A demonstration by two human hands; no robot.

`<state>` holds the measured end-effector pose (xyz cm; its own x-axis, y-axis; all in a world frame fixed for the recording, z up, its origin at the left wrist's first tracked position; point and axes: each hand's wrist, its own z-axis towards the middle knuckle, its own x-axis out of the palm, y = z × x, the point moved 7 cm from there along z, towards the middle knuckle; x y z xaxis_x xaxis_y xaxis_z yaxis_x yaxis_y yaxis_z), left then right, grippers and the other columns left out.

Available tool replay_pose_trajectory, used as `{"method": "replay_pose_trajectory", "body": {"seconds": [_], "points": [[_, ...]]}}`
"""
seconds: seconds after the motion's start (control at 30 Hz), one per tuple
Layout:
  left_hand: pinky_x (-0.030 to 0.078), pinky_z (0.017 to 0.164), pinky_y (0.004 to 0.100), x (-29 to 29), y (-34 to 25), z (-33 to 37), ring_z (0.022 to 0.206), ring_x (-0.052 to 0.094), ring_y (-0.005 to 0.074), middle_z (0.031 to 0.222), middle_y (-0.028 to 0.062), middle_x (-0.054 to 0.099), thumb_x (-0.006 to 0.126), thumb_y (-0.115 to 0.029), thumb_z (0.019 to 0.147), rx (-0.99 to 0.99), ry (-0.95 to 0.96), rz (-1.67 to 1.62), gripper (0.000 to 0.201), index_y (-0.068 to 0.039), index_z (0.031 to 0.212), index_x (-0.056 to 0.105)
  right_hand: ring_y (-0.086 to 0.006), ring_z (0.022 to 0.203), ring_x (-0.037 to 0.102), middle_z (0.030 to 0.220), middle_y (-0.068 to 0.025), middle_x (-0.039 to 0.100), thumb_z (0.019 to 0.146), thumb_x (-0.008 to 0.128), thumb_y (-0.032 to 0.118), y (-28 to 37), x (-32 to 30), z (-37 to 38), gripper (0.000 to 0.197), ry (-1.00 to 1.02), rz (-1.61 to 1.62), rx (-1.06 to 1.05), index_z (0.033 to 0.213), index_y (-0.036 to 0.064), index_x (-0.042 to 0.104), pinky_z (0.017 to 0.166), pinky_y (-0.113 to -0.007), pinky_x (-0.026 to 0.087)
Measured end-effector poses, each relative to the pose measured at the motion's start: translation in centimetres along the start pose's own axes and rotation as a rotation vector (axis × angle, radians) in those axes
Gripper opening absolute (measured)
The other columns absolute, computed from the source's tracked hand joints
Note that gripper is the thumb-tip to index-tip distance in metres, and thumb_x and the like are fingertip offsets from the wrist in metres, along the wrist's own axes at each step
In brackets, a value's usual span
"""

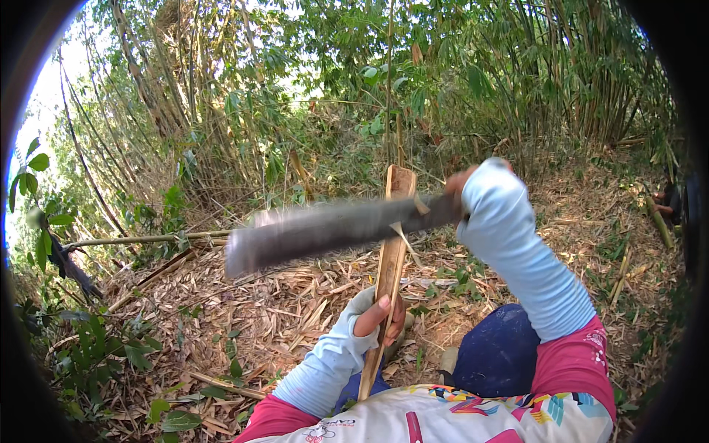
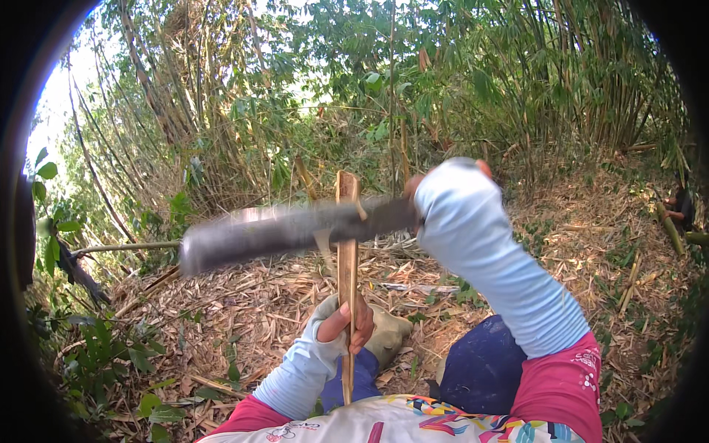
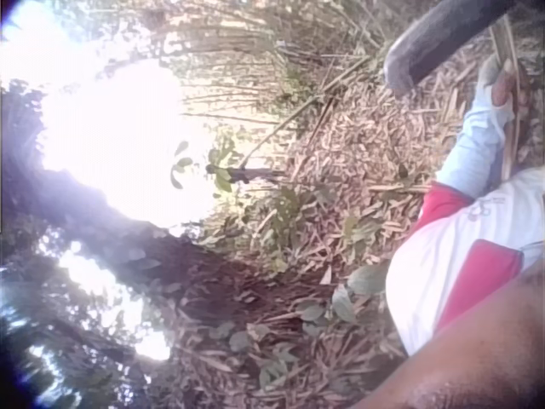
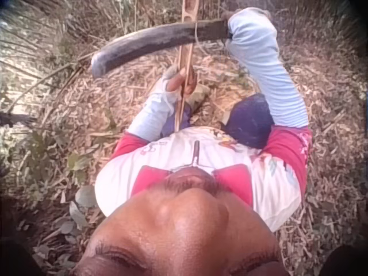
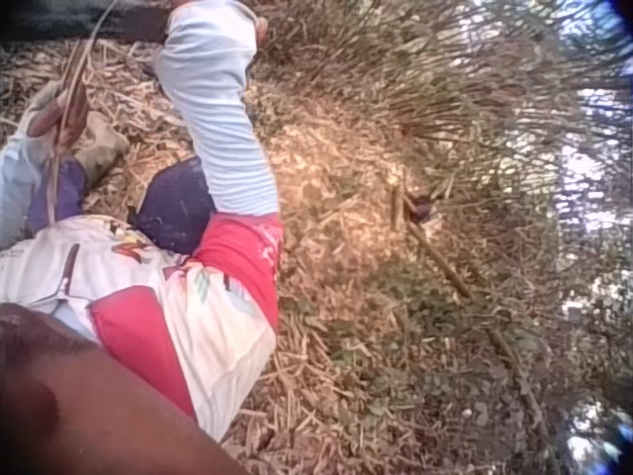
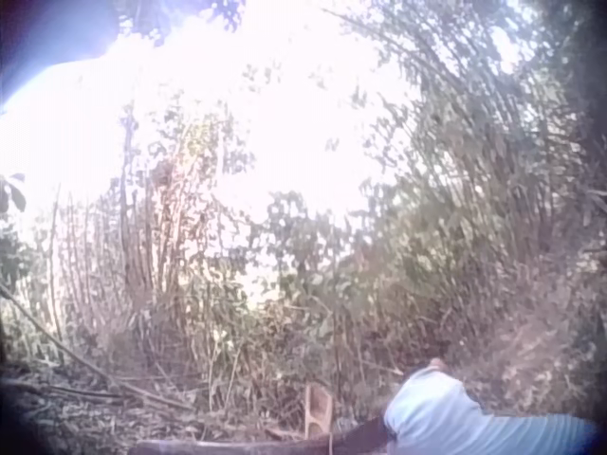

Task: The person sits on the forest floor and uses a machete to split a bamboo stalk lengthwise and then hollow out the interior. They repeatedly strike the bamboo to remove the inner pith and smooth the walls of the resulting trough.

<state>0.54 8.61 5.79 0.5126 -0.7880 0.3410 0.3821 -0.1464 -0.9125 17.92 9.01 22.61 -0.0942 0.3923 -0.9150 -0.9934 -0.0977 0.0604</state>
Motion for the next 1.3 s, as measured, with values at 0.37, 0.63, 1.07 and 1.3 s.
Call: {"method": "replay_pose_trajectory", "body": {"seconds": [0.37, 0.63, 1.07, 1.3], "points": [[0.04, 0.045, 0.0268, -0.1, 0.1, 0.7, 0.048, 0.048, 0.015, 0.061, 0.0069, 0.05, 0.048, -0.037, 0.099, -0.058, -0.075, 0.019, 0.037, -0.005, 0.082, 0.05, -0.0089, 0.066, 0.053, 0.071, 0.0012, 0.06, 0.072, 0.074, 0.013, -12.5, 3.1, -0.2, 0.015, -0.405, 0.683, 0.299, 0.083, 0.0081, 0.064, 0.061, -0.025, 0.044], [0.045, 0.054, 0.0277, -0.8, -0.9, 1.0, 0.058, 0.054, 0.0149, 0.069, 0.0063, 0.055, 0.053, -0.034, 0.098, -0.059, -0.397, 0.21, 0.032, -0.003, 0.094, 0.054, -0.0095, 0.065, 0.058, 0.069, -0.0012, 0.063, 0.075, 0.077, 0.016, -10.0, 11.5, -4.4, 0.02, -0.163, 1.19, 0.425, 0.085, 0.006, 0.063, 0.06, -0.026, 0.047], [0.044, 0.054, 0.0266, -0.4, -0.7, 1.4, 0.059, 0.055, 0.0131, 0.071, 0.0043, 0.057, 0.055, -0.038, 0.097, -0.029, -0.514, 0.33, 0.036, -0.002, 0.099, 0.055, -0.0195, 0.071, 0.065, 0.08, -0.0069, 0.068, 0.077, 0.071, 0.011, -3.5, 9.2, -5.9, 0.025, -0.193, 0.606, 0.102, 0.102, 0.0087, 0.065, 0.064, -0.032, 0.052], [0.047, 0.048, 0.0304, -2.8, 3.7, 1.7, 0.057, 0.057, 0.0195, 0.075, 0.0117, 0.059, 0.058, -0.032, 0.097, -0.031, -0.426, -0.177, 0.033, 0.0, 0.105, 0.054, -0.0266, 0.09, 0.065, 0.085, -0.0036, 0.066, 0.07, 0.069, 0.022, -0.5, 9.9, -5.1, 0.028, 0.109, 0.04, -0.046, 0.097, 0.0169, 0.066, 0.087, -0.058, 0.042]]}}
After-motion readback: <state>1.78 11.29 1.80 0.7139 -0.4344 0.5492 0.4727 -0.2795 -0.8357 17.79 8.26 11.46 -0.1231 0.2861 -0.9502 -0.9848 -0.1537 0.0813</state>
